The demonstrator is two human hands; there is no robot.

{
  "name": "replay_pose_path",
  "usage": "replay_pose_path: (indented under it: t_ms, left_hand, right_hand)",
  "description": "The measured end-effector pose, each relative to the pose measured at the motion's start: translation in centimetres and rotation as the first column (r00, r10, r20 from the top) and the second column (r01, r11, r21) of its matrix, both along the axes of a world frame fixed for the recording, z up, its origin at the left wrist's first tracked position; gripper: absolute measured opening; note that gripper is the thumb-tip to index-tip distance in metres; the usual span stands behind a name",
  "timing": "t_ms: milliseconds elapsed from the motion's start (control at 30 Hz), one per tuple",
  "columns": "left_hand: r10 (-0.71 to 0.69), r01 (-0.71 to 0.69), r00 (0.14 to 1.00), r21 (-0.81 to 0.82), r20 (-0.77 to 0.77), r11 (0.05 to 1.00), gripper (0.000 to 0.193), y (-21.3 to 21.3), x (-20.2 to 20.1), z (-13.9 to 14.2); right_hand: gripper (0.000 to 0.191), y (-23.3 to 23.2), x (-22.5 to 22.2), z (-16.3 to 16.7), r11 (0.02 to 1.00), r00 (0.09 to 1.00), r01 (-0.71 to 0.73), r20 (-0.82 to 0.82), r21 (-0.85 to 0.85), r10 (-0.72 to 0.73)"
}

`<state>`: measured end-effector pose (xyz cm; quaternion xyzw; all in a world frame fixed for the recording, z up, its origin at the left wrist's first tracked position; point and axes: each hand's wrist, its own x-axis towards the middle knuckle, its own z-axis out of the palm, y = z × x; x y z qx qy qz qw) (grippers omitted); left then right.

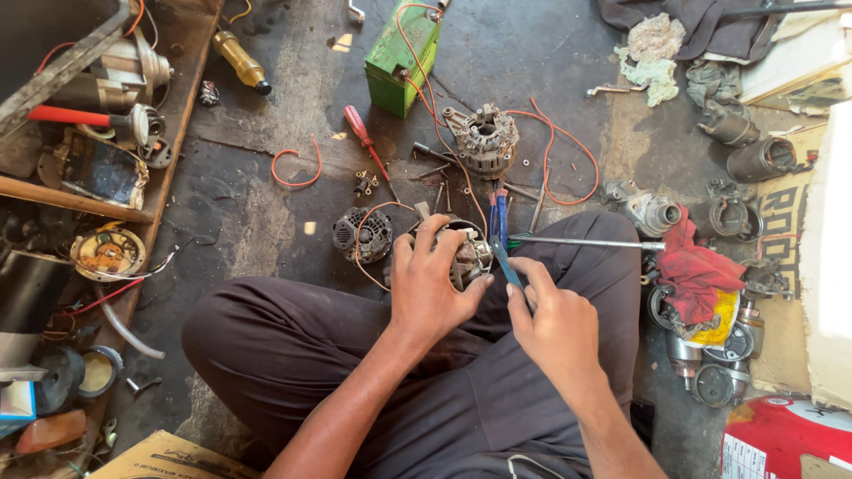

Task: The person uses pliers to adjust components inside a disassembled motor while sitting on the floor. They then use a T-handle wrench to tighten parts of the motor.

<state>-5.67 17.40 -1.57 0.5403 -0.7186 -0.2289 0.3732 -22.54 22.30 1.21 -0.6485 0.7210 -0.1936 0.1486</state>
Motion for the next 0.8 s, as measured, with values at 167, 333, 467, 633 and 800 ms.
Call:
replay_pose_path:
  t_ms: [167, 333, 467, 633, 800]
  left_hand:
    - [-0.014, 0.014, 1.000, -0.044, 0.009, 0.999, 0.058, 0.1, -0.2, -0.1]
    - [-0.014, 0.014, 1.000, -0.013, 0.007, 1.000, 0.059, 0.1, 0.0, -0.3]
    - [-0.012, 0.012, 1.000, -0.041, 0.014, 0.999, 0.059, 0.1, 0.0, -0.5]
    - [-0.015, 0.016, 1.000, -0.031, 0.019, 0.999, 0.057, 0.1, -0.2, -0.5]
    - [-0.018, 0.018, 1.000, -0.033, 0.008, 0.999, 0.058, -0.1, -0.1, -0.3]
  right_hand:
    - [0.027, -1.0, 0.1, -1.5, 0.995, 0.999, -0.027, 0.023, -0.097, 0.029]
    - [0.032, -0.4, 0.1, -2.4, 0.992, 0.996, -0.037, 0.070, -0.125, 0.046]
    - [0.030, 0.8, -0.1, -3.3, 0.987, 0.997, -0.042, 0.058, -0.156, 0.051]
    - [0.029, -0.7, 0.1, -4.6, 0.979, 0.995, -0.013, 0.091, -0.204, 0.033]
    - [0.030, 0.7, 0.3, -4.2, 0.980, 0.994, 0.003, 0.110, -0.198, 0.020]
